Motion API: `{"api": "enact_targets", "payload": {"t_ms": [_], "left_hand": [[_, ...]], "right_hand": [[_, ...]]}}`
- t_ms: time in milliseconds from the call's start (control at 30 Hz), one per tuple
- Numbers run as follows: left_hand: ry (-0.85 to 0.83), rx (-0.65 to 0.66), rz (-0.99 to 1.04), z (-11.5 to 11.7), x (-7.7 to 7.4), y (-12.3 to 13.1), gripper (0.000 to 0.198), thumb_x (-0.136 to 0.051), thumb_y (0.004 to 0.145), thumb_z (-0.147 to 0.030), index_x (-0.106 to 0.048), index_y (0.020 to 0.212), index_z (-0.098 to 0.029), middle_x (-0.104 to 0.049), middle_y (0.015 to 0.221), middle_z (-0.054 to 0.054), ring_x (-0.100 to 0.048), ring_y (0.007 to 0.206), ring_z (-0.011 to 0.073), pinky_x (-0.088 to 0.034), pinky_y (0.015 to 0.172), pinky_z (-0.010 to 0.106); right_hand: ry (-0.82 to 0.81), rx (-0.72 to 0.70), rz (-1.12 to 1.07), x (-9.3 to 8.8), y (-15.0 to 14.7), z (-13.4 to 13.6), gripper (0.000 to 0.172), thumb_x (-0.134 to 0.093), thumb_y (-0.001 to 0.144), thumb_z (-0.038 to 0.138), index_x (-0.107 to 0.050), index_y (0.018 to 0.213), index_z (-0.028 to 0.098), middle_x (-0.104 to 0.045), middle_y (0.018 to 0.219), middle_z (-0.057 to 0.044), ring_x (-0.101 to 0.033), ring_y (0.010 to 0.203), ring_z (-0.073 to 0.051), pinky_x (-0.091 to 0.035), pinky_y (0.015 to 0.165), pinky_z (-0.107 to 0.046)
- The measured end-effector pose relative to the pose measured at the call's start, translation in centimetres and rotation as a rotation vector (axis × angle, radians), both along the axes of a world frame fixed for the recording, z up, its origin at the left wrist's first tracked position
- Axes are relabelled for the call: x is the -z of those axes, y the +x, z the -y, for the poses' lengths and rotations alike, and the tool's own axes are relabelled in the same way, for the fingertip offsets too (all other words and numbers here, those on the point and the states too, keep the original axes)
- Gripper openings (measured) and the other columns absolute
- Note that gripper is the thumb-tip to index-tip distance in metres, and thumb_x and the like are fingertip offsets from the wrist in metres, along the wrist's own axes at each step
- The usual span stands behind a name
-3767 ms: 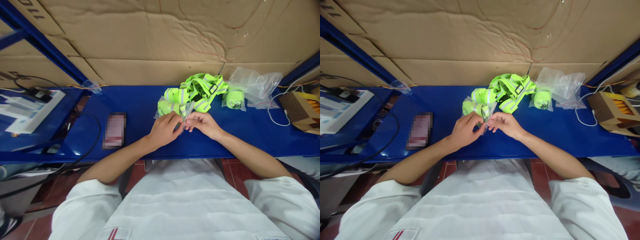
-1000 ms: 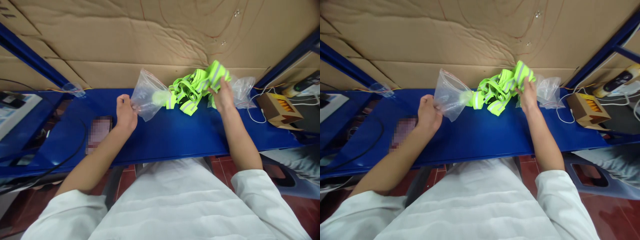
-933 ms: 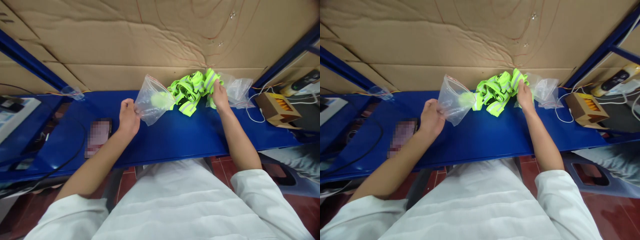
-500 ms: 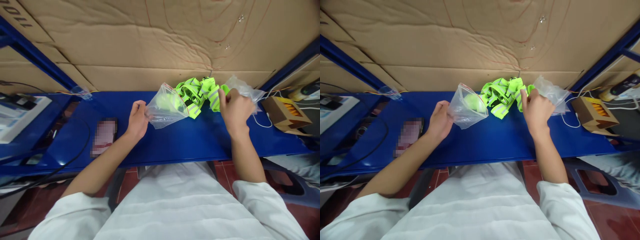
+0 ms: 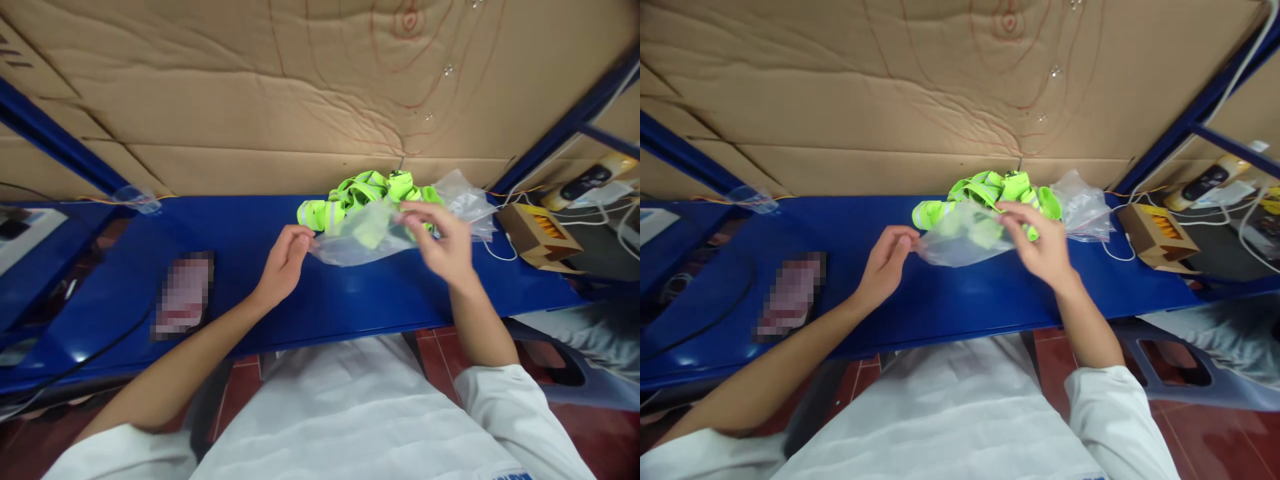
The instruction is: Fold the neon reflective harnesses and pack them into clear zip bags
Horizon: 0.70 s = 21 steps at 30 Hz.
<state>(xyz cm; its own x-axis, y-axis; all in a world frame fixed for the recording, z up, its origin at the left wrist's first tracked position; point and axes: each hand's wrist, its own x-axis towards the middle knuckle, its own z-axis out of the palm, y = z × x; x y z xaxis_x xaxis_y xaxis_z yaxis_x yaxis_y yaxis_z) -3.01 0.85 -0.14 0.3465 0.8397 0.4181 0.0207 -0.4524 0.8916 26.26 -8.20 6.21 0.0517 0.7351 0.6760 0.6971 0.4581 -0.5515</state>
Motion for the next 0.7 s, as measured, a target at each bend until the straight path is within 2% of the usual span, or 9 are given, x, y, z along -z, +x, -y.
{"api": "enact_targets", "payload": {"t_ms": [133, 200, 267, 300, 333, 400, 500, 633, 700], "left_hand": [[0.156, 0.099, -0.114, 0.5, 0.4, 0.1, 0.017, -0.061, 0.106, -0.036, -0.066, 0.116, -0.023, -0.063, 0.117, 0.005, -0.069, 0.103, 0.0151, -0.06, 0.089, 0.028], [0.271, 0.094, -0.207, 0.8, 0.4, 0.4, 0.015, -0.058, 0.106, -0.029, -0.066, 0.118, -0.023, -0.063, 0.119, 0.006, -0.068, 0.106, 0.0162, -0.061, 0.09, 0.029], [0.448, 0.078, -0.361, 1.2, -0.2, 1.0, 0.018, -0.056, 0.106, -0.025, -0.065, 0.121, -0.021, -0.063, 0.124, 0.01, -0.067, 0.113, 0.0201, -0.061, 0.096, 0.036], [0.556, 0.075, -0.461, 1.4, -0.7, 1.7, 0.02, -0.055, 0.106, -0.023, -0.064, 0.124, -0.019, -0.062, 0.128, 0.013, -0.066, 0.119, 0.0238, -0.06, 0.101, 0.041], [0.67, 0.079, -0.564, 1.5, -1.4, 2.7, 0.023, -0.055, 0.106, -0.022, -0.064, 0.126, -0.018, -0.062, 0.134, 0.016, -0.065, 0.124, 0.0279, -0.057, 0.106, 0.047], [0.898, 0.105, -0.759, 1.5, -2.9, 5.7, 0.029, -0.054, 0.106, -0.022, -0.063, 0.133, -0.016, -0.059, 0.146, 0.019, -0.06, 0.134, 0.0366, -0.051, 0.112, 0.056], [0.997, 0.21, -0.796, 0.5, -5.0, 12.7, 0.037, -0.056, 0.106, -0.027, -0.06, 0.14, -0.013, -0.055, 0.154, 0.021, -0.053, 0.145, 0.0365, -0.044, 0.119, 0.054], [0.94, 0.294, -0.865, -2.1, -6.0, 22.0, 0.06, -0.066, 0.103, -0.037, -0.05, 0.155, -0.011, -0.039, 0.171, 0.021, -0.033, 0.162, 0.0365, -0.024, 0.134, 0.056], [0.884, 0.262, -0.904, -3.3, -5.6, 24.3, 0.065, -0.073, 0.097, -0.04, -0.055, 0.151, -0.008, -0.047, 0.165, 0.023, -0.035, 0.16, 0.0411, -0.019, 0.134, 0.062]], "right_hand": [[0.375, 0.369, 0.017, -2.6, 7.0, -0.4, 0.037, -0.057, 0.108, 0.048, -0.073, 0.116, 0.016, -0.074, 0.111, -0.013, -0.075, 0.103, -0.025, -0.059, 0.094, -0.041], [0.523, 0.646, 0.071, -3.4, 11.2, -0.8, 0.049, -0.039, 0.113, 0.052, -0.067, 0.124, 0.012, -0.068, 0.118, -0.018, -0.071, 0.114, -0.027, -0.055, 0.102, -0.048], [0.507, 0.916, 0.156, -3.5, 15.2, -1.0, 0.064, -0.007, 0.115, 0.043, -0.061, 0.132, 0.013, -0.063, 0.124, -0.021, -0.067, 0.12, -0.029, -0.05, 0.105, -0.053], [0.401, 0.959, 0.276, -3.2, 16.8, -1.0, 0.067, -0.001, 0.113, 0.036, -0.06, 0.132, 0.011, -0.061, 0.128, -0.024, -0.064, 0.125, -0.03, -0.047, 0.108, -0.054], [0.265, 0.943, 0.409, -2.7, 18.2, -0.9, 0.06, -0.008, 0.112, 0.031, -0.061, 0.129, 0.009, -0.062, 0.128, -0.026, -0.062, 0.127, -0.032, -0.044, 0.111, -0.055], [-0.022, 0.749, 0.595, -1.5, 19.9, -0.6, 0.038, -0.037, 0.104, 0.029, -0.069, 0.116, 0.013, -0.072, 0.117, -0.02, -0.067, 0.118, -0.03, -0.045, 0.111, -0.048], [-0.278, 0.532, 0.706, -0.2, 20.5, 0.0, 0.022, -0.056, 0.088, 0.027, -0.075, 0.095, 0.018, -0.079, 0.098, -0.011, -0.073, 0.098, -0.027, -0.049, 0.105, -0.04], [-0.187, 0.67, 0.663, -1.5, 18.8, 0.0, 0.038, -0.045, 0.099, 0.036, -0.075, 0.104, 0.015, -0.078, 0.107, -0.018, -0.071, 0.11, -0.032, -0.045, 0.107, -0.046], [-0.107, 0.676, 0.625, -2.5, 17.7, -1.1, 0.044, -0.038, 0.105, 0.04, -0.074, 0.118, 0.016, -0.074, 0.125, -0.018, -0.065, 0.125, -0.031, -0.044, 0.111, -0.046]]}}
